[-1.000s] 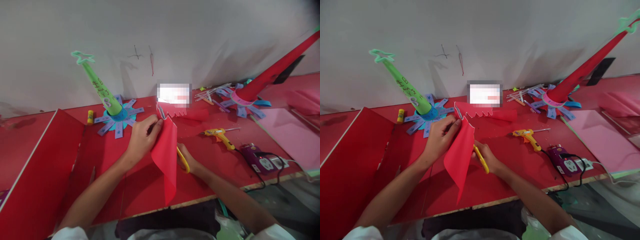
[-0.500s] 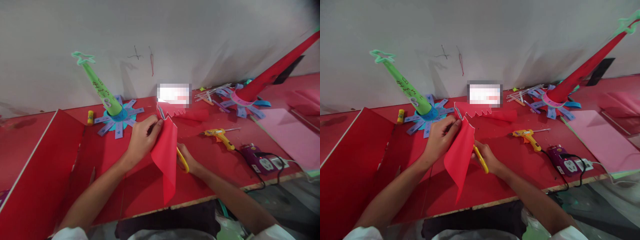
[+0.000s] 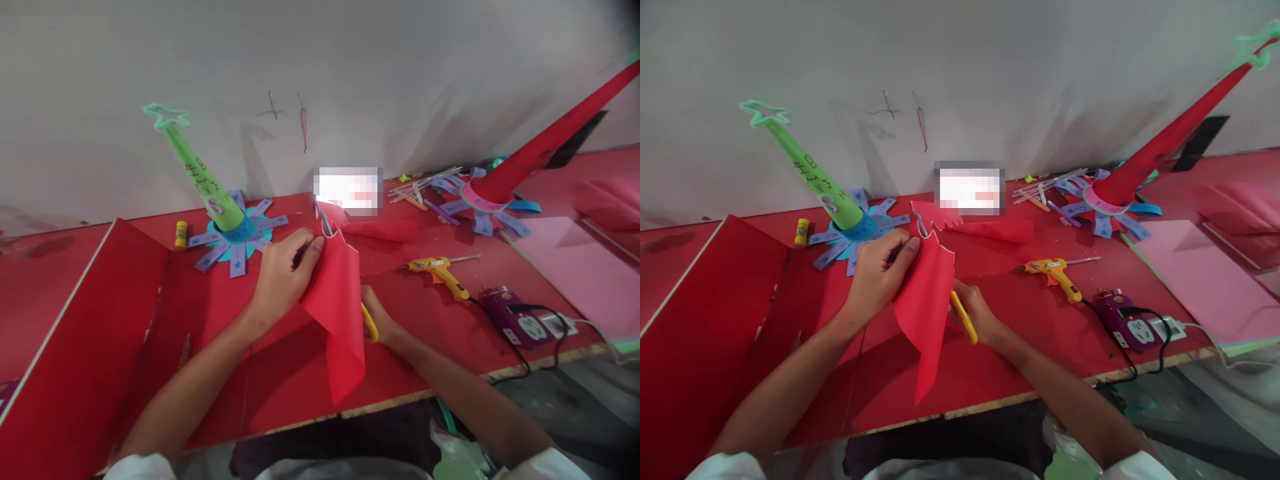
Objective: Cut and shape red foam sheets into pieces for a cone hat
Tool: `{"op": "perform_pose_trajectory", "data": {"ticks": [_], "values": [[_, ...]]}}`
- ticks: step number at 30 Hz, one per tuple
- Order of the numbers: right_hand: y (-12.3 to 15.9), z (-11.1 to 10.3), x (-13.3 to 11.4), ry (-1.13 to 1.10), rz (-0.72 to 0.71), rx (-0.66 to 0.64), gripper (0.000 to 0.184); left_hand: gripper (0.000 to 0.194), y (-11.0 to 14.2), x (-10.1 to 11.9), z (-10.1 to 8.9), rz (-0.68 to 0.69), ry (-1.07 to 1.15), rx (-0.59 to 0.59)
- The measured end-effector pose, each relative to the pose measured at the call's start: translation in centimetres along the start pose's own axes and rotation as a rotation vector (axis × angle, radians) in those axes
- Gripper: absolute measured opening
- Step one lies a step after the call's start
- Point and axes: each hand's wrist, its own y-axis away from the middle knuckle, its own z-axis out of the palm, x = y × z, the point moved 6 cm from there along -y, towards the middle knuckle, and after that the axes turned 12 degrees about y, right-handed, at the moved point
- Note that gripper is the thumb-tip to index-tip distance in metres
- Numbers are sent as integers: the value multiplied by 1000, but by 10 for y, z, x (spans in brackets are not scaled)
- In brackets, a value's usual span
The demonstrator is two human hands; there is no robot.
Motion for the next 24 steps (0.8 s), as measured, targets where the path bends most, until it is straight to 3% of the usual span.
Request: {"op": "perform_pose_trajectory", "data": {"ticks": [5,11,24], "values": [[-1,-2,4,37,-40,32,59,37,-1,1,-2,0,3,-1],[2,2,17,162,59,-28,59,20,-3,1,-11,48,0,86],[3,13,6,26,23,-143,56,23,-3,-1,-14,82,-10,112]]}}
